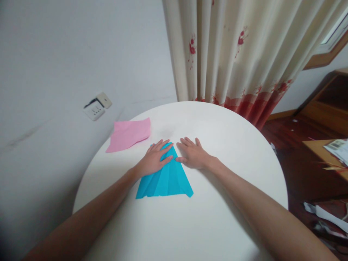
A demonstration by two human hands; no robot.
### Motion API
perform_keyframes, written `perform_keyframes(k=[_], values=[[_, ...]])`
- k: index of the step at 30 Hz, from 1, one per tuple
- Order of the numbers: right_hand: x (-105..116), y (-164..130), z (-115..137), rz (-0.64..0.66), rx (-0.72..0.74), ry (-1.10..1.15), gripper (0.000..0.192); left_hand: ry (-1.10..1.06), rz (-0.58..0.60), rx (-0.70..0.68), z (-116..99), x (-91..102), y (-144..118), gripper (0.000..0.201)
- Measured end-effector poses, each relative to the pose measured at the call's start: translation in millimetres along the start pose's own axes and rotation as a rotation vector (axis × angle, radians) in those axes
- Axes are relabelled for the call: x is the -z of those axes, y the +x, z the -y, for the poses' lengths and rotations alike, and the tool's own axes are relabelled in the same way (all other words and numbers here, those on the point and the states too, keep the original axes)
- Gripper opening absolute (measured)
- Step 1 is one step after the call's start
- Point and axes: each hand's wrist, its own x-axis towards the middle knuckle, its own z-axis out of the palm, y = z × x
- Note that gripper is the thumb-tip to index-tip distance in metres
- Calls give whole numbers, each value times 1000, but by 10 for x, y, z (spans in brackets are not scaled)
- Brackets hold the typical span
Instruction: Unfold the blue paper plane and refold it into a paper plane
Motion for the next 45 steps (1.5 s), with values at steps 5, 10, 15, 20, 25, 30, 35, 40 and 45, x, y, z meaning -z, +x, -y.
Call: perform_keyframes(k=[5, 10, 15, 20, 25, 30, 35, 40, 45], values=[[68, -47, 51, 114, 26, 67, 103, 3, -13, 5, 14, -26, 10, 62], [84, -85, 114, 152, 74, 73, 96, 0, -20, 14, 13, -32, 11, 60], [12, -75, 179, 89, 65, 41, 79, 2, -28, 28, 22, -37, 19, 58], [29, -65, 129, 110, 58, 38, 81, -21, -9, -1, 14, -21, 8, 55], [97, -75, 82, 165, 27, 50, 80, -17, 26, -52, -4, 7, -14, 52], [157, -92, 100, 200, 26, 53, 76, 8, 2, 57, 48, -19, 4, 53], [154, -95, 119, 187, 26, 43, 70, 28, -22, 119, 71, -44, 15, 54], [-2, -44, 235, 36, -22, -13, 61, 21, -44, 135, 73, -46, 18, 56], [-141, 5, 342, -66, -68, -60, 55, 40, -100, 139, 70, -6, 27, 57]])
